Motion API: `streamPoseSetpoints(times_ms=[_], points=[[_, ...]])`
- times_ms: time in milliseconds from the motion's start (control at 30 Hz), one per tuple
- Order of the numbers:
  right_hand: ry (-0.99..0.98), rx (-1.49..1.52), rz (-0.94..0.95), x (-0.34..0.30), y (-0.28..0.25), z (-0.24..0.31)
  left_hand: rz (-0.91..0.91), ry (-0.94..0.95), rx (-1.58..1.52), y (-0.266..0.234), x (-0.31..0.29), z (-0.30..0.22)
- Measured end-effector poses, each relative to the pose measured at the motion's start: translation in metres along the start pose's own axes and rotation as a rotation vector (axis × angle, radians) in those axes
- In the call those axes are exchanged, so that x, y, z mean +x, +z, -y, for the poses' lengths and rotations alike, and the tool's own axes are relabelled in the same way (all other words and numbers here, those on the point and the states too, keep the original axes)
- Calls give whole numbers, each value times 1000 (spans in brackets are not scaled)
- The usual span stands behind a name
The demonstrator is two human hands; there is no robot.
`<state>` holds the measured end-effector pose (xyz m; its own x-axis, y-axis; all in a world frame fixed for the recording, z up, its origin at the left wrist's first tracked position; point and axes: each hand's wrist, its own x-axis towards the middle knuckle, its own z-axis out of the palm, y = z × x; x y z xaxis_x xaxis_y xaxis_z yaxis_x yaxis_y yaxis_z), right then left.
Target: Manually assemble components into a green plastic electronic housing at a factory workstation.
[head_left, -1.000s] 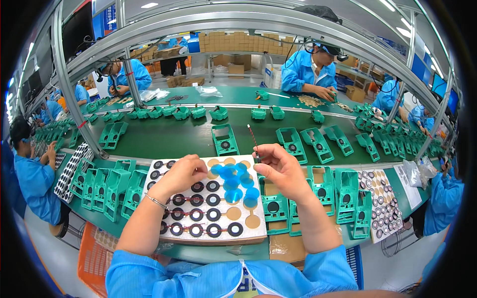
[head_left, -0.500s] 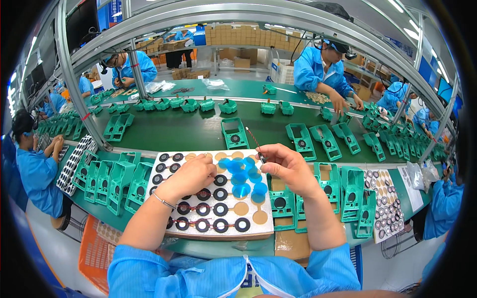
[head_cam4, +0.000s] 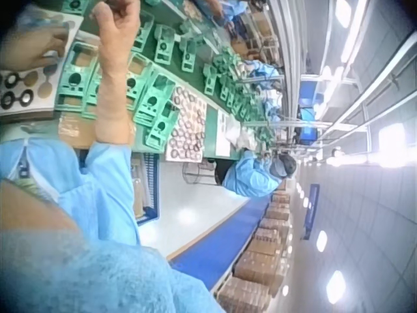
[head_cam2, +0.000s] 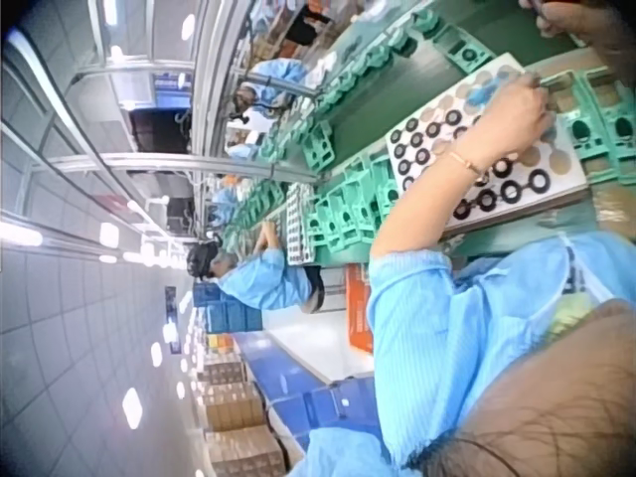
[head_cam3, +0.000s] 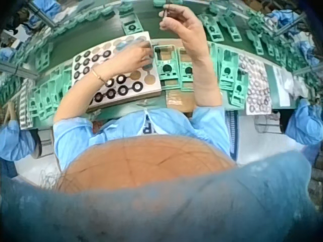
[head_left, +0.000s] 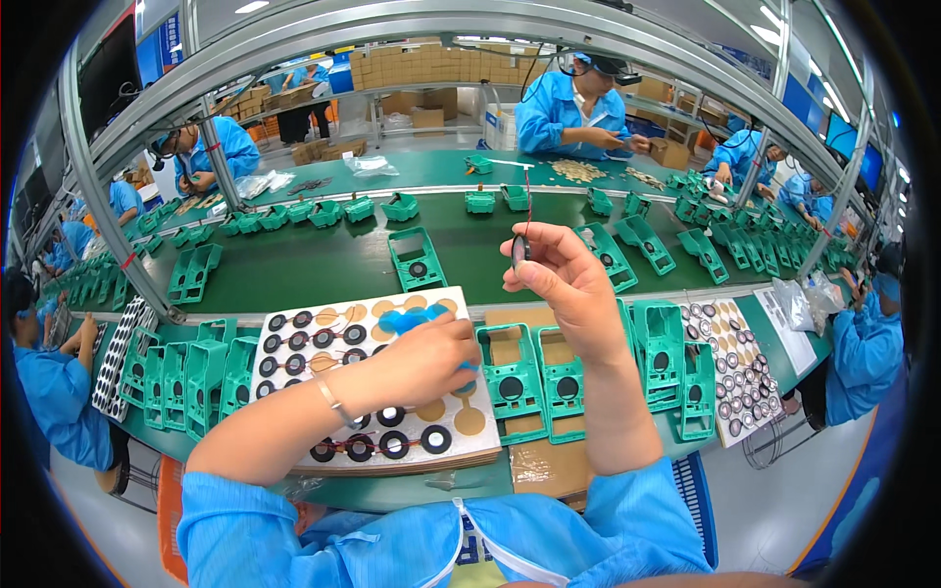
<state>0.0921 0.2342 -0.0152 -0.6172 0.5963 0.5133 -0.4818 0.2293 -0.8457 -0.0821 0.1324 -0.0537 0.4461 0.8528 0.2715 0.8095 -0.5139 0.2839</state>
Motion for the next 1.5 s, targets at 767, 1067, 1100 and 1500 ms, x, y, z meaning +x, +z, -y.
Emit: streamPoseSetpoints(times_ms=[767, 1067, 1100, 1500], points=[[5, -16, -117, -6, -14, 16, -315, -176, 518, -9, 67, 17], [363, -240, 254, -11, 14, -5, -592, -302, 702, -41, 17, 26], [443, -140, 286, -9, 13, -13, -613, -291, 674, -43, 12, 25], [611, 370, 332, -10, 31, -33, -949, -366, -24, -49, -19, 23]])
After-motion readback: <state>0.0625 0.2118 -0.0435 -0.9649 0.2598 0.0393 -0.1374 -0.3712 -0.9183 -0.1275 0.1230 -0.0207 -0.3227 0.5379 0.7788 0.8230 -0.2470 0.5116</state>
